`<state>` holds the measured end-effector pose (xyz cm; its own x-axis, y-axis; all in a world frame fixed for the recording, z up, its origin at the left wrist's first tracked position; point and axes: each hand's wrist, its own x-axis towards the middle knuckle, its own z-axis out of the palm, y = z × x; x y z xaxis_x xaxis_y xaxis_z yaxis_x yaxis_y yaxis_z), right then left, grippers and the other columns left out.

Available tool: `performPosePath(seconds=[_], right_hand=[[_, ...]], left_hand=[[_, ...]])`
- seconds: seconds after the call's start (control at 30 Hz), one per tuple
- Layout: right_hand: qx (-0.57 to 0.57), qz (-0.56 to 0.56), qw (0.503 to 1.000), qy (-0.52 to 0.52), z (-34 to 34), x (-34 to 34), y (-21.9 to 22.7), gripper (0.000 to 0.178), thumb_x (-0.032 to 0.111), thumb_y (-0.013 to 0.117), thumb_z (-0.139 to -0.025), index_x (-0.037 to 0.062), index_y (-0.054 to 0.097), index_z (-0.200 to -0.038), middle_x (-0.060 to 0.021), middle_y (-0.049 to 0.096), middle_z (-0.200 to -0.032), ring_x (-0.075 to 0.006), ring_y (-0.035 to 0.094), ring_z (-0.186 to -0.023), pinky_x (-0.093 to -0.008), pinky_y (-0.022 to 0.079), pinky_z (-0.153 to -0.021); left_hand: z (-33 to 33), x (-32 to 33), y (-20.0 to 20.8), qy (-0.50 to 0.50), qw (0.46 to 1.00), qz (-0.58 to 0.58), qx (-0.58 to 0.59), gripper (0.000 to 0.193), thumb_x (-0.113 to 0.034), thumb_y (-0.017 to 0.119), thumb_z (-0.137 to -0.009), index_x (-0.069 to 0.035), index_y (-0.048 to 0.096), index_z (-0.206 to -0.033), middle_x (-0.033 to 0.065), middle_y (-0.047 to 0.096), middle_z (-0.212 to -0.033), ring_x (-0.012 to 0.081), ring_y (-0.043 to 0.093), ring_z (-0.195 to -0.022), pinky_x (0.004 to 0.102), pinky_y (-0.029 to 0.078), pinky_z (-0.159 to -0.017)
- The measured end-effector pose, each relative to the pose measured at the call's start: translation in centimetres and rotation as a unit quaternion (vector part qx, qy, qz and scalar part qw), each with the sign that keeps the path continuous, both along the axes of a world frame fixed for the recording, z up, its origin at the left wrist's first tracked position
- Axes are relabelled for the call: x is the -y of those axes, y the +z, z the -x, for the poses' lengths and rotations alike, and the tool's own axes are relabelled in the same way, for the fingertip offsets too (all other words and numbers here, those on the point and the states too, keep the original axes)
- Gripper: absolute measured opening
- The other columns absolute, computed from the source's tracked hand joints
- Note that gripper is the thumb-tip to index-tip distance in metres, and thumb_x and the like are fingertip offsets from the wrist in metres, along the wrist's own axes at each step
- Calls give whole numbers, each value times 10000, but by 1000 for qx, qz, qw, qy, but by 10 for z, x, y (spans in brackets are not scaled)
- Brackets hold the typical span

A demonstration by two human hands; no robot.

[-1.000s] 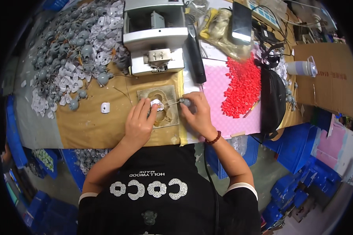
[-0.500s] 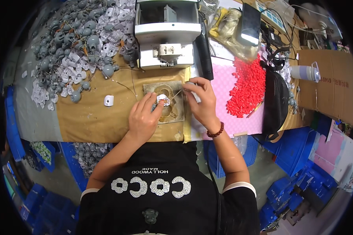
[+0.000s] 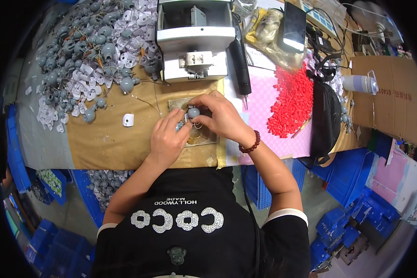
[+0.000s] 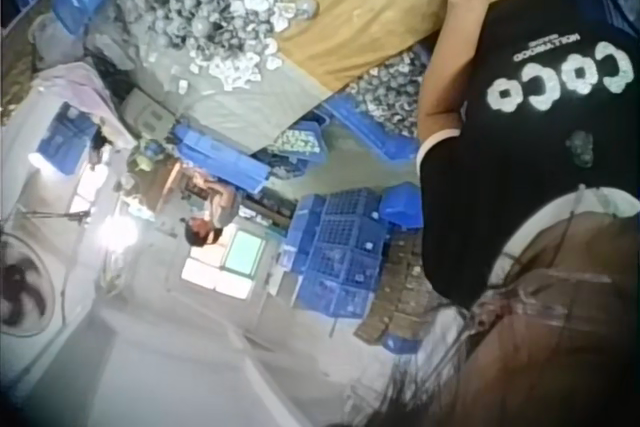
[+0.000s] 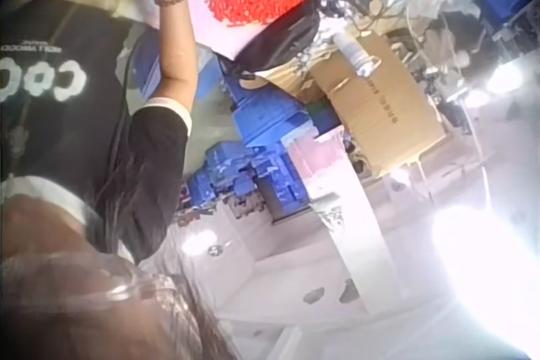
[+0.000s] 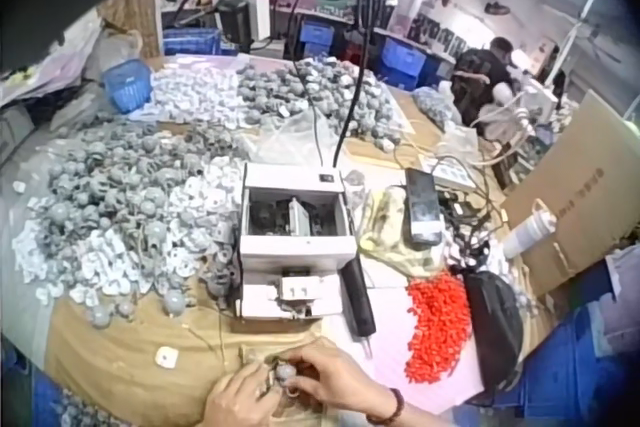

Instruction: Assembling small plastic toy components using a jig and an electric screwdriver.

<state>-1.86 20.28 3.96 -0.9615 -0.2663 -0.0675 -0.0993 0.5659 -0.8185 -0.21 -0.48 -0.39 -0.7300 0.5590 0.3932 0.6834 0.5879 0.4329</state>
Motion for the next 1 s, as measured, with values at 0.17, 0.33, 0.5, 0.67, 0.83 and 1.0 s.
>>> performPosePath(seconds=[0.17, 0.33, 0.5, 0.67, 0.83, 1.0], right_hand=[[-80, -84, 993, -22, -5, 7, -11, 413, 86, 821, -763, 51, 673, -1147, -107, 620, -1003, -294, 589, -992, -375, 496, -851], [-53, -42, 997, -42, -11, 9, -10, 387, 94, 786, -805, 50, 659, -1168, -138, 625, -1036, -329, 592, -980, -393, 493, -872], [-289, -147, 914, -243, 45, -61, -22, 388, 162, 726, -900, 3, 618, -1237, -203, 654, -1055, -366, 638, -908, -415, 519, -808], [-120, -119, 951, -261, 89, -90, -60, 531, 259, 791, -838, -67, 619, -1220, -227, 725, -910, -370, 708, -813, -417, 549, -734], [-223, -6, 920, -323, 62, -86, -33, 538, 166, 855, -780, -45, 610, -1210, -125, 665, -1056, -181, 663, -906, -287, 527, -798], [-343, 345, 857, -171, 43, -14, 78, 665, -40, 637, -887, 34, 325, -1469, -91, 598, -888, -213, 623, -813, -423, 548, -816]], left_hand=[[2, -3, 4, 18, 998, -18, 51, 224, -119, 761, -780, -78, 687, -988, 130, 644, -1164, 300, 621, -1156, 408, 494, -887], [10, -21, 12, 64, 993, -15, 101, 350, -121, 741, -758, -83, 632, -1089, 74, 601, -1058, 272, 577, -1030, 413, 489, -820], [8, -21, 5, 65, 992, -28, 105, 361, -73, 729, -765, -49, 637, -1113, 92, 583, -992, 298, 552, -950, 415, 489, -819], [10, -20, 5, 52, 991, -56, 110, 365, -72, 735, -760, -35, 636, -1109, 94, 591, -970, 303, 556, -938, 410, 489, -815], [10, -20, 0, 51, 990, -86, 97, 383, -58, 746, -744, -36, 624, -1106, 101, 598, -985, 311, 559, -938, 414, 492, -812], [8, -17, 0, 57, 989, -88, 101, 392, -54, 743, -744, -40, 615, -1113, 103, 605, -1010, 316, 565, -952, 420, 495, -818]])
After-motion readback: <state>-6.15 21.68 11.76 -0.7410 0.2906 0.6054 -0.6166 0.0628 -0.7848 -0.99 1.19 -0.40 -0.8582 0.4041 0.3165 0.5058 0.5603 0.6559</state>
